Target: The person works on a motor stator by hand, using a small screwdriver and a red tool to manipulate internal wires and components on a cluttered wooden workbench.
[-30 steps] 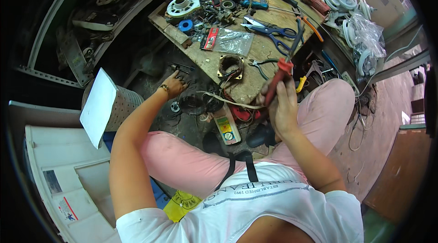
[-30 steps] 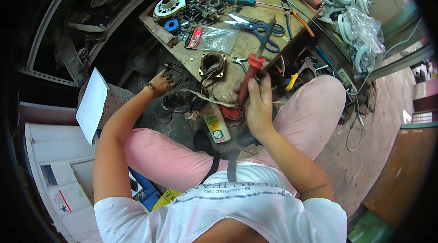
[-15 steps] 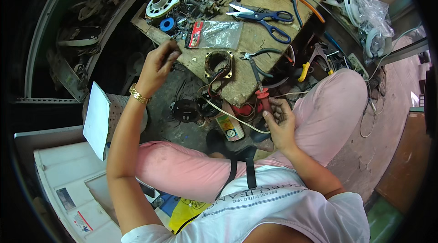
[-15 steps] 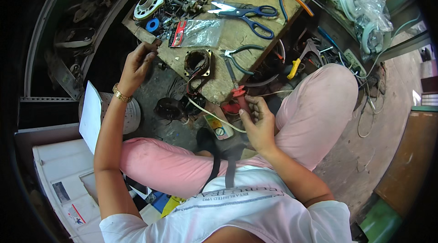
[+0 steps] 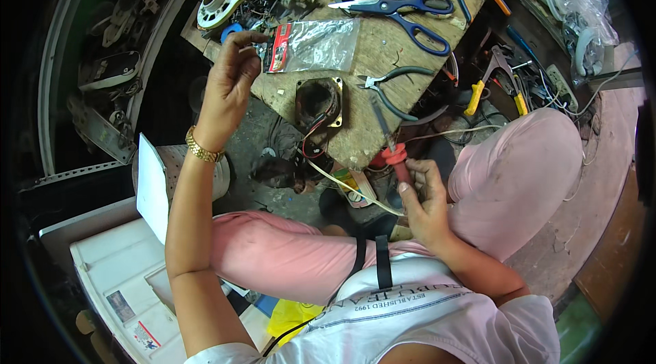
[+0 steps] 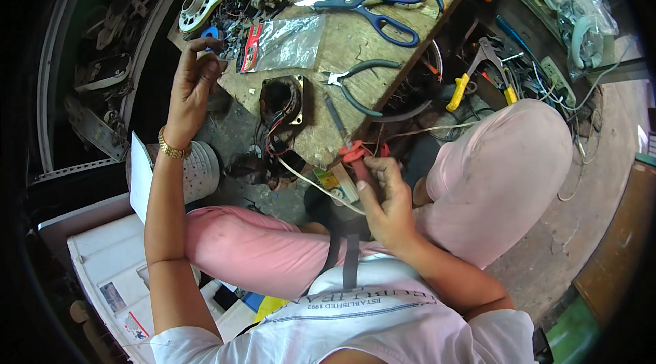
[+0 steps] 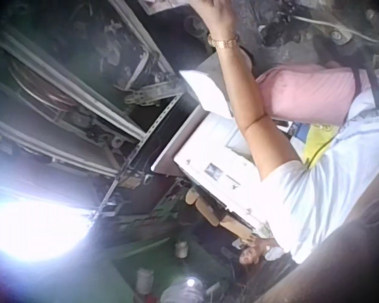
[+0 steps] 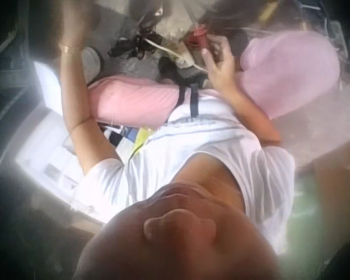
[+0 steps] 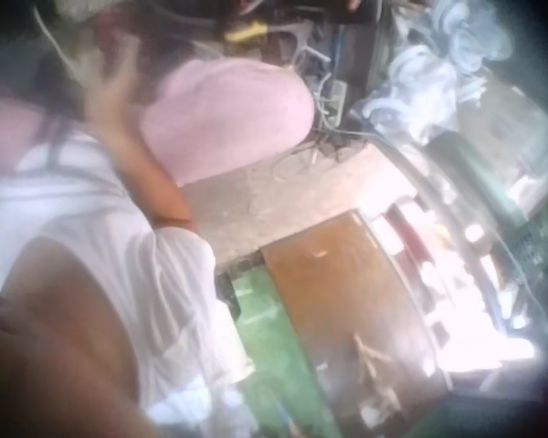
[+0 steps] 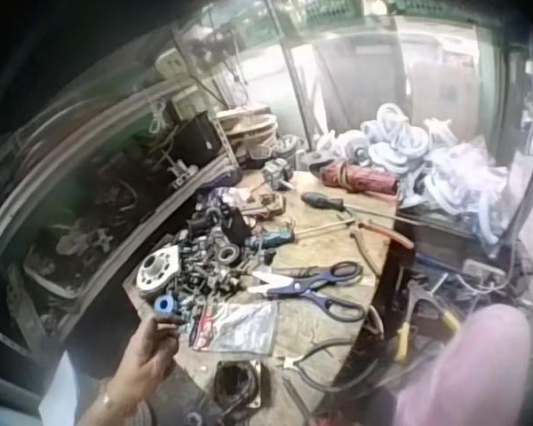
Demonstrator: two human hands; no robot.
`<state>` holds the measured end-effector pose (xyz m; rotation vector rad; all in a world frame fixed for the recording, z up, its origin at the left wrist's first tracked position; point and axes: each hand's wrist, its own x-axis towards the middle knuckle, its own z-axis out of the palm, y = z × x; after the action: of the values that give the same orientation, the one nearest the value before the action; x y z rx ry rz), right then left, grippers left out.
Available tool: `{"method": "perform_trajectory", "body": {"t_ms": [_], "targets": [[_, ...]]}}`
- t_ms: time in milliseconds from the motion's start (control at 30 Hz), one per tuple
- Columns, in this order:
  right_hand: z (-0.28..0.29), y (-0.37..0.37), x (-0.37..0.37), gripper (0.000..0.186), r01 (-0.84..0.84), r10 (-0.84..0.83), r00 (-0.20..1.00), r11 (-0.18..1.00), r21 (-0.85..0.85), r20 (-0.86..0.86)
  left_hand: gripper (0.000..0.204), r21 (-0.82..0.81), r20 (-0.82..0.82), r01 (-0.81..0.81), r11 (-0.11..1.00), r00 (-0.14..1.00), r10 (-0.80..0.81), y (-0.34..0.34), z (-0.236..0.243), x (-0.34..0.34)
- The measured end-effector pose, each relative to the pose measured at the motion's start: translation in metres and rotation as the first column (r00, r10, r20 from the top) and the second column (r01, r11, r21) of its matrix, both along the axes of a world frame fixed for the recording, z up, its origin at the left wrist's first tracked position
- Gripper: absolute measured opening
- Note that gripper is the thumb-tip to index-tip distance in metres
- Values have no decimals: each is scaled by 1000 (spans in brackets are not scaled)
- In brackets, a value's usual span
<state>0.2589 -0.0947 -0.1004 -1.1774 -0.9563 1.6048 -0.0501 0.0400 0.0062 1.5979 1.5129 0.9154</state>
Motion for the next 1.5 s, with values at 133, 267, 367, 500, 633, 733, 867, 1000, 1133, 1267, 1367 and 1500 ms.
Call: {"method": "perform_trajectory", "body": {"t_ms": [133,267,367,500,633,733,867,1000,1133,1267,1367,1500], "targets": [[-2,-4,3,29,-84,84,992,996,-2,95,16,0,-225,81,997,971,-79,3,-5,5],[-8,-5,3,29,-78,78,987,997,-8,142,15,-230,-245,78,970,960,-136,-5,-18,6],[-5,-3,5,29,-65,67,992,998,-26,110,11,-215,-131,-20,976,991,-9,-14,-21,14],[3,2,8,28,-141,115,962,986,90,248,6,27,-249,-6,1000,968,12,-9,-21,12],[5,3,9,27,-177,145,955,979,103,259,7,-21,-238,224,974,946,-222,-6,-16,19],[8,6,10,27,-198,164,947,975,100,276,8,-200,-198,157,967,960,-196,-6,-16,25],[1,7,8,30,-149,88,955,968,200,285,8,-192,-234,115,975,959,-160,-3,-19,28],[4,11,9,30,-162,112,950,974,156,291,11,-156,-341,247,956,895,-287,2,-13,38],[4,12,8,30,-177,128,951,972,155,283,16,-100,-480,362,927,798,-364,3,-16,37],[4,14,8,31,-179,124,948,969,169,292,15,-113,-472,364,924,799,-373,4,-16,39],[6,17,6,30,-177,117,947,967,184,298,14,-109,-491,348,931,795,-355,3,-19,37],[6,18,4,30,-167,111,954,968,186,279,14,-110,-512,353,929,781,-357,3,-18,38]]}}
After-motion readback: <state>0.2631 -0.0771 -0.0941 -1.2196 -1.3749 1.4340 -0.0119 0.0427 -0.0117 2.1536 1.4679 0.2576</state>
